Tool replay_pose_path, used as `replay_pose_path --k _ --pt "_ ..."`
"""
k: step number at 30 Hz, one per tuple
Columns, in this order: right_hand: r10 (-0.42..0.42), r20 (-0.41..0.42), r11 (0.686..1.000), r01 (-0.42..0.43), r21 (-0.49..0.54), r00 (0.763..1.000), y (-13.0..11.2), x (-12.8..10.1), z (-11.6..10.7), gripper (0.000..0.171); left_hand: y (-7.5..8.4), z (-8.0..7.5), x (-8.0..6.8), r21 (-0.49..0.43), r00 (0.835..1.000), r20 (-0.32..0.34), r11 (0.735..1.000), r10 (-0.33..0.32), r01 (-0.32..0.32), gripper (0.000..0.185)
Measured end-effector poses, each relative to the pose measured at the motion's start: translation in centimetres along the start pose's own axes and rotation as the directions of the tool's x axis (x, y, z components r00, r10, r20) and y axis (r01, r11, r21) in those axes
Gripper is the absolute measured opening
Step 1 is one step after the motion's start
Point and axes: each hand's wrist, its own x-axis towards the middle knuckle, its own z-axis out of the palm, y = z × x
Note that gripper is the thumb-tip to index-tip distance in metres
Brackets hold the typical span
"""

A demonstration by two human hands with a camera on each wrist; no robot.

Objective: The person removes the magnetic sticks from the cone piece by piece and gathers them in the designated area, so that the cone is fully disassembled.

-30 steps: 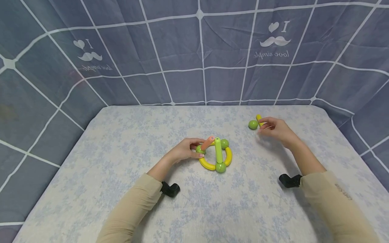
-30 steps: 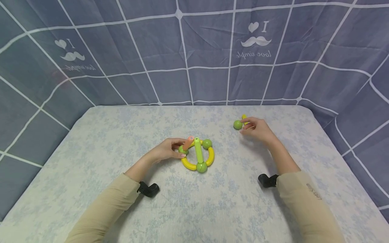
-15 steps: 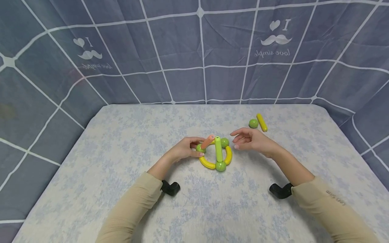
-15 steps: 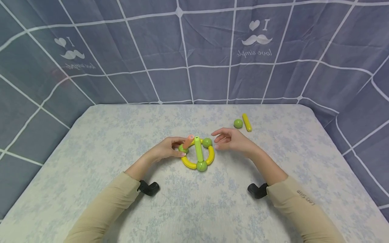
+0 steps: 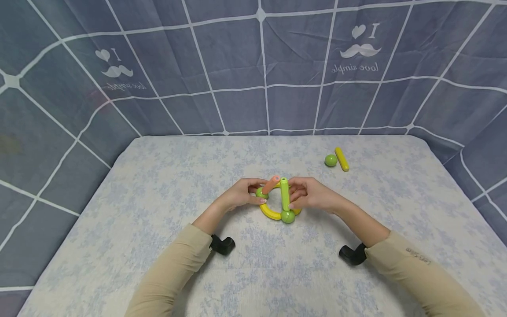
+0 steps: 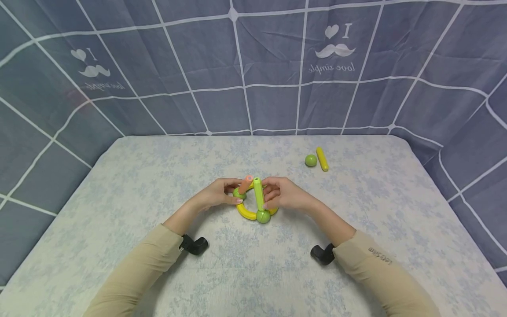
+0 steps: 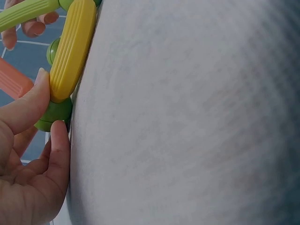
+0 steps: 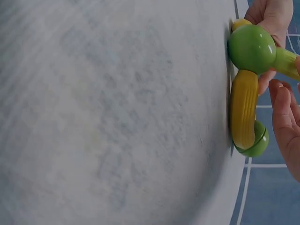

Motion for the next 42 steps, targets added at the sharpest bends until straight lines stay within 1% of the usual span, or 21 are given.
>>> replay_pose_path --k 5,8,12,16,21,24,28,30,33,39,42 --pt "-0.052 0.034 0.999 0.051 0.006 0.998 0.5 0.2 0.4 0.05 -0.1 -0.1 -0.1 -0.002 1.0 0.009 1.0 0.014 -0.014 0.054" --pt "-0.056 0.042 0.998 0.056 -0.004 0.998 0.6 0.3 0.7 0.047 -0.2 0.0 0.0 0.006 1.0 0.007 1.0 0.015 -0.015 0.054" --pt "-0.022 0.027 0.999 0.022 -0.03 0.999 0.3 0.2 1.1 0.042 -0.4 0.0 0.1 0.008 1.0 0.001 1.0 0.018 -0.018 0.056" --pt "-0.036 -0.001 0.995 0.036 -0.096 0.999 0.1 -0.1 1.4 0.041 -0.4 0.0 0.1 0.012 1.0 0.002 1.0 0.02 -0.02 0.055" --pt "-0.093 -0.039 0.978 0.084 -0.189 0.995 0.2 -0.3 1.8 0.045 -0.4 -0.1 0.1 0.015 1.0 0.01 0.999 0.029 -0.029 0.054" --pt "-0.13 -0.054 0.968 0.115 -0.225 0.99 0.3 -0.6 2.1 0.044 0.3 -0.2 -0.4 0.01 0.999 0.019 1.0 0.026 -0.026 0.054" --pt "-0.162 -0.069 0.955 0.139 -0.264 0.984 0.3 -0.8 2.2 0.042 0.6 -0.3 -0.3 0.004 1.0 0.028 1.0 0.014 -0.014 0.055" --pt "-0.178 -0.074 0.946 0.15 -0.289 0.981 0.3 -0.8 2.3 0.041 0.1 -0.3 0.1 0.006 1.0 0.026 1.0 0.015 -0.015 0.056" --pt "-0.205 -0.078 0.93 0.169 -0.326 0.976 0.3 -0.9 2.4 0.039 -0.2 -0.2 0.3 0.008 1.0 0.018 1.0 0.019 -0.019 0.057" --pt "-0.217 -0.083 0.912 0.172 -0.372 0.973 0.3 -1.1 2.7 0.036 -0.4 -0.1 0.3 0.025 1.0 0.007 0.999 0.023 -0.024 0.055" --pt "-0.235 -0.078 0.902 0.188 -0.388 0.969 0.2 -1.1 2.8 0.034 -0.4 -0.1 0.2 0.031 1.0 0.002 0.999 0.027 -0.027 0.055"
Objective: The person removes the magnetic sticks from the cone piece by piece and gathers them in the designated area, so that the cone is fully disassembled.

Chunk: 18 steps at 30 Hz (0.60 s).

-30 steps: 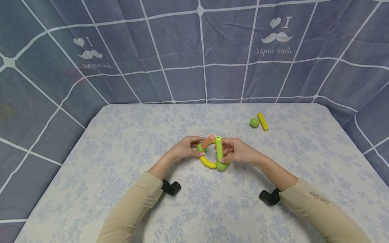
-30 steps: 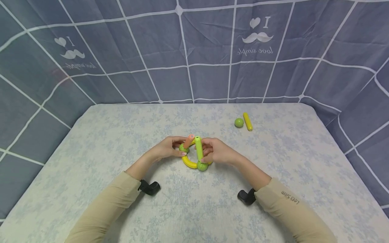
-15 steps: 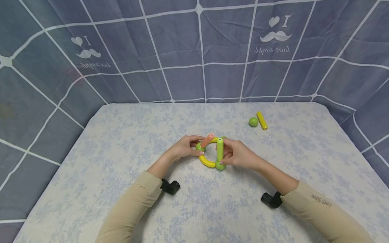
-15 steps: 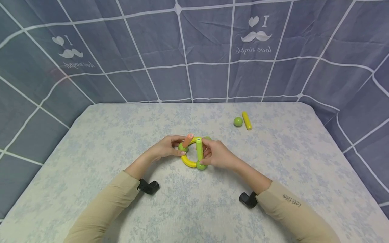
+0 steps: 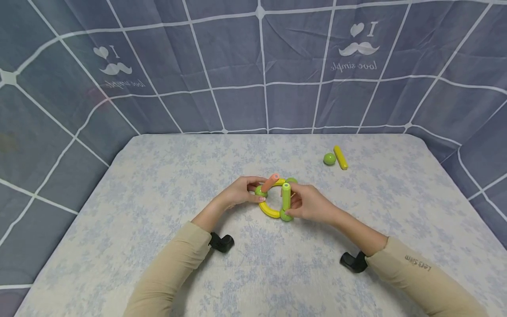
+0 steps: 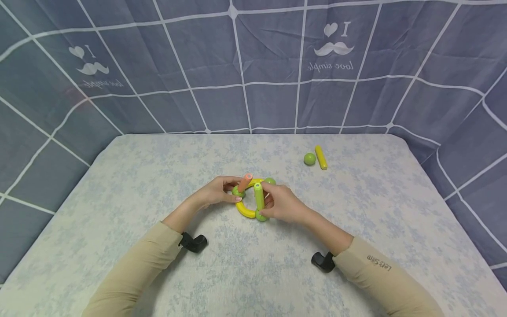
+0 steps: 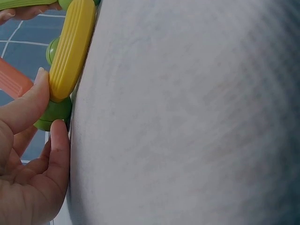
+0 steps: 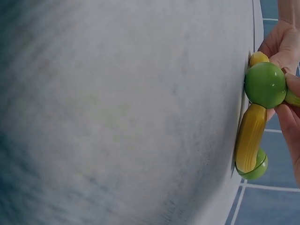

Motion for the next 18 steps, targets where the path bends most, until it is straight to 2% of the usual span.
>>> replay_pose_path --k 5,13,16,18 --pt "-0.042 -0.006 0.999 0.042 -0.033 0.999 -0.18 -0.06 0.07 0.033 -0.02 -0.02 -0.05 -0.003 1.0 0.001 1.0 0.012 -0.012 0.054" --pt "-0.135 -0.012 0.978 0.131 -0.163 0.991 -0.67 -0.08 0.45 0.031 -0.05 0.02 0.01 -0.004 1.0 -0.003 1.0 -0.004 0.004 0.055" --pt "-0.208 -0.002 0.95 0.202 -0.24 0.978 -0.74 -0.04 0.64 0.031 -0.06 0.02 0.02 -0.009 1.0 -0.003 1.0 -0.007 0.007 0.055" --pt "-0.265 0.012 0.915 0.256 -0.311 0.964 -0.79 -0.01 0.76 0.03 -0.04 0.0 0.01 -0.01 1.0 -0.001 1.0 -0.006 0.006 0.055"
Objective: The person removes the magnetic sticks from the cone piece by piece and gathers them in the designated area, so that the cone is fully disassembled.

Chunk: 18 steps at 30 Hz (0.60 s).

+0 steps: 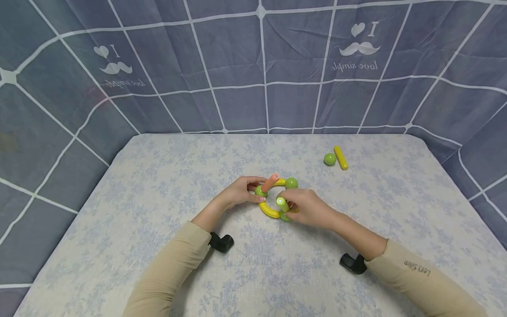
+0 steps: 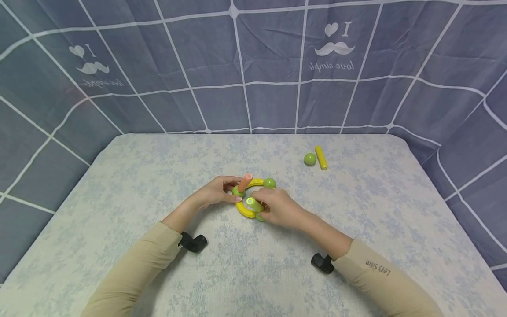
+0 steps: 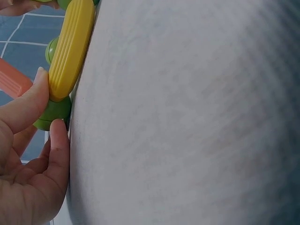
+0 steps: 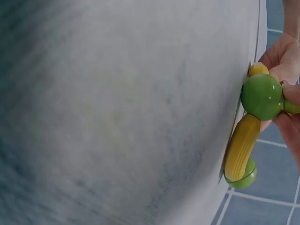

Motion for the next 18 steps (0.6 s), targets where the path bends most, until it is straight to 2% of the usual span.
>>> replay_pose_path --k 5,11,14,18 --pt "-0.122 0.005 0.986 0.122 -0.11 0.993 -0.2 0.03 0.27 0.03 -0.01 -0.08 -0.07 0.007 1.0 0.004 1.0 0.007 -0.007 0.055" --pt "-0.24 -0.011 0.957 0.235 -0.17 0.971 -0.46 0.07 0.53 0.033 -0.05 -0.08 0.02 -0.008 1.0 0.008 1.0 0.014 -0.014 0.055" --pt "-0.232 -0.008 0.96 0.227 -0.161 0.973 -0.55 0.12 0.51 0.032 -0.05 -0.11 -0.01 -0.014 1.0 0.009 1.0 0.009 -0.009 0.055" --pt "-0.106 0.002 0.993 0.106 -0.046 0.994 -0.45 0.12 0.15 0.028 0.02 -0.14 -0.03 -0.012 1.0 0.01 1.0 0.0 0.0 0.054"
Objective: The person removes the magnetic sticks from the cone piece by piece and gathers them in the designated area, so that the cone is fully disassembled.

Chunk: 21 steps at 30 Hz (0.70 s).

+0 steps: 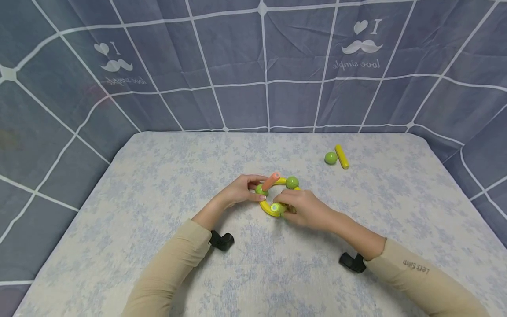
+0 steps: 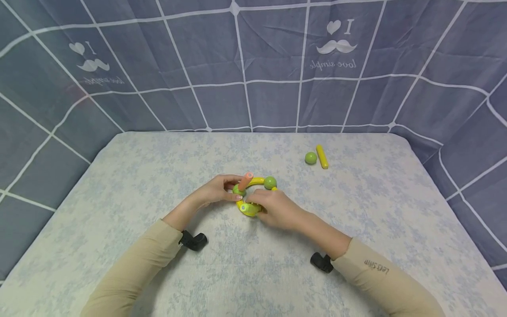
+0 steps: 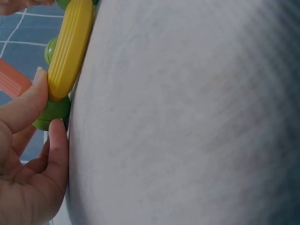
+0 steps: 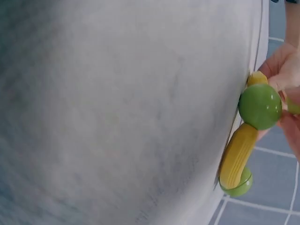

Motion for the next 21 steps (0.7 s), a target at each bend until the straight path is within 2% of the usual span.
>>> replay_pose_path --k 2,5,10,13,17,21 --pt "0.08 0.003 0.994 -0.08 0.077 0.997 0.1 0.0 -0.4 0.028 0.0 0.0 0.1 0.001 1.0 0.002 1.0 0.0 0.0 0.055" --pt "0.175 -0.005 0.967 -0.171 0.187 0.984 0.2 0.0 -1.1 0.028 -0.1 0.0 0.1 0.007 1.0 0.002 1.0 0.001 -0.001 0.055" --pt "0.278 -0.032 0.918 -0.256 0.304 0.96 0.9 -0.2 -2.6 0.032 0.0 -0.1 0.1 0.009 1.0 -0.002 1.0 0.0 0.0 0.055" --pt "0.346 -0.033 0.878 -0.312 0.363 0.938 1.6 -0.6 -3.4 0.039 0.0 -0.1 0.1 0.011 1.0 -0.005 1.0 -0.002 0.002 0.055" --pt "0.444 -0.017 0.797 -0.385 0.465 0.896 2.3 -1.2 -4.4 0.05 0.0 -0.1 0.2 0.012 1.0 -0.001 1.0 -0.004 0.004 0.055" --pt "0.557 0.016 0.662 -0.456 0.595 0.83 3.0 -1.9 -5.1 0.057 -0.1 0.0 0.2 0.005 1.0 -0.003 1.0 -0.006 0.006 0.055"
